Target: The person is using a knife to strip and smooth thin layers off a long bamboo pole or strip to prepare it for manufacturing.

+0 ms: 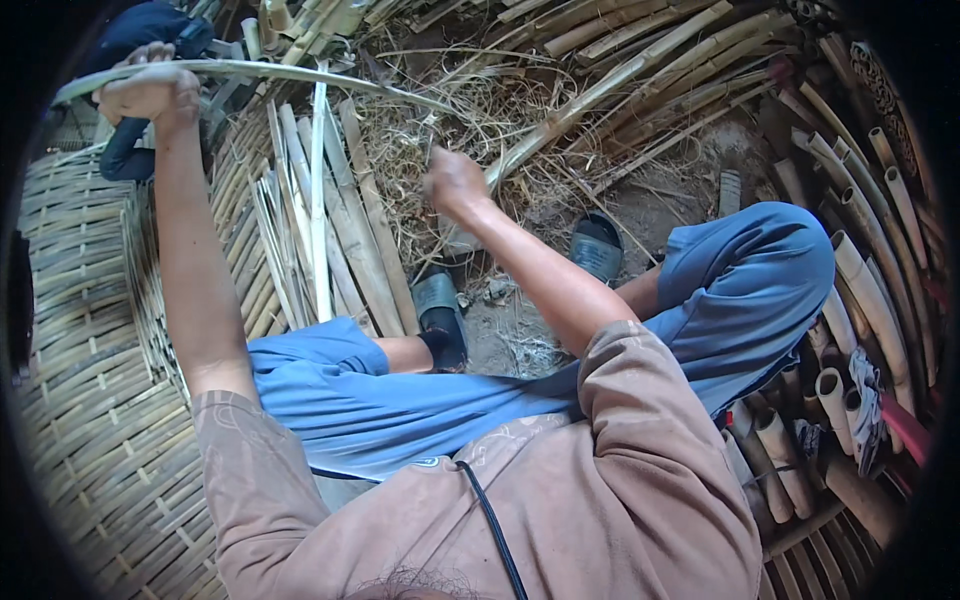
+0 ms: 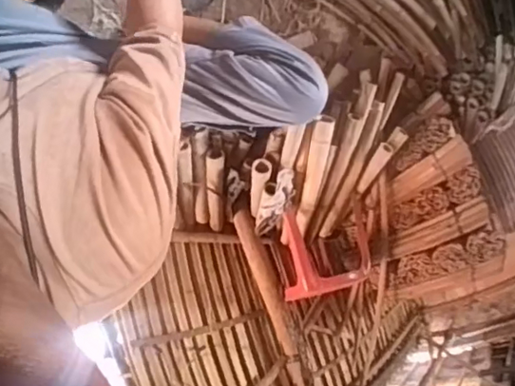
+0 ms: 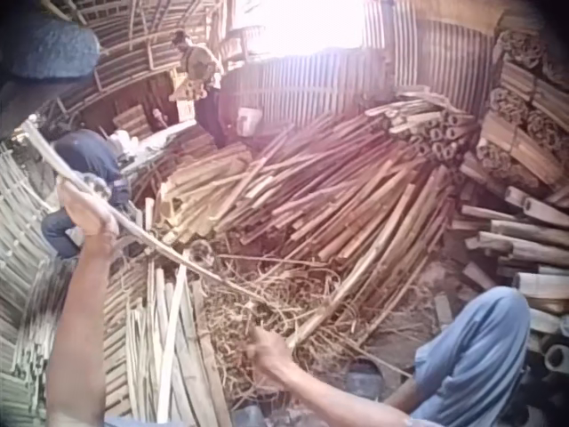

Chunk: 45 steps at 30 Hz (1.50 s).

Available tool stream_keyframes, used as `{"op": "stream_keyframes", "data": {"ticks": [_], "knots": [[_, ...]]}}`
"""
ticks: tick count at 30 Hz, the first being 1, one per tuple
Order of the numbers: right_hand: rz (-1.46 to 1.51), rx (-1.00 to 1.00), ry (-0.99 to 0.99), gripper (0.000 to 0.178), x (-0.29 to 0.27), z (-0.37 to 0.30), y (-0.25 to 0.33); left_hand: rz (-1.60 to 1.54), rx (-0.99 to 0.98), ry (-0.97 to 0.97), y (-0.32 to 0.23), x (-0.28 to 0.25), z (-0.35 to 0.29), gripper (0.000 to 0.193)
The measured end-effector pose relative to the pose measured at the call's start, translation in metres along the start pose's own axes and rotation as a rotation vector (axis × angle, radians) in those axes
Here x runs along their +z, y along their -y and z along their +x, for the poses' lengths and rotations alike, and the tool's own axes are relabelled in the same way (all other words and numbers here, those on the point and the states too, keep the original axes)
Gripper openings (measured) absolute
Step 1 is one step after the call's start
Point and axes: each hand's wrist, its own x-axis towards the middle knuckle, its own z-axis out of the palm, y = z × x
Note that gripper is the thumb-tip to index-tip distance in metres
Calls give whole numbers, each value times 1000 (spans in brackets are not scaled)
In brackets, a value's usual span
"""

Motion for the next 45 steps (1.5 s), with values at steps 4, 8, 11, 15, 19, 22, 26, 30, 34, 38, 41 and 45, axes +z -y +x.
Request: {"op": "stream_keyframes", "data": {"ticks": [4,8,11,15,19,22,26,30,34,38,41,45], "knots": [[-124,178,148,21,-12,13,-47,388,167,-314,-2,7,-13,76],[30,151,99,25,-16,16,5,815,403,-728,41,46,-11,47],[-162,-75,-43,24,-8,4,6,1030,476,-842,75,79,3,42],[-83,243,144,21,25,12,-71,1063,521,-707,-2,36,4,48],[-211,187,192,37,-5,16,-100,1226,564,-812,56,62,9,55],[-55,109,68,33,9,2,-28,1242,577,-830,20,51,15,51],[-199,270,224,30,0,11,-88,1300,618,-817,73,76,3,55],[-181,208,146,30,-9,12,-143,1133,680,-925,79,97,1,61],[-168,365,100,29,-5,24,-114,738,234,-714,87,112,-2,40],[21,307,169,23,0,2,-12,775,-178,-487,0,84,-12,28],[47,112,89,30,-7,5,18,728,-110,-446,23,106,-10,25],[-88,-18,19,27,1,9,12,777,-72,-486,34,131,-1,28]]}}
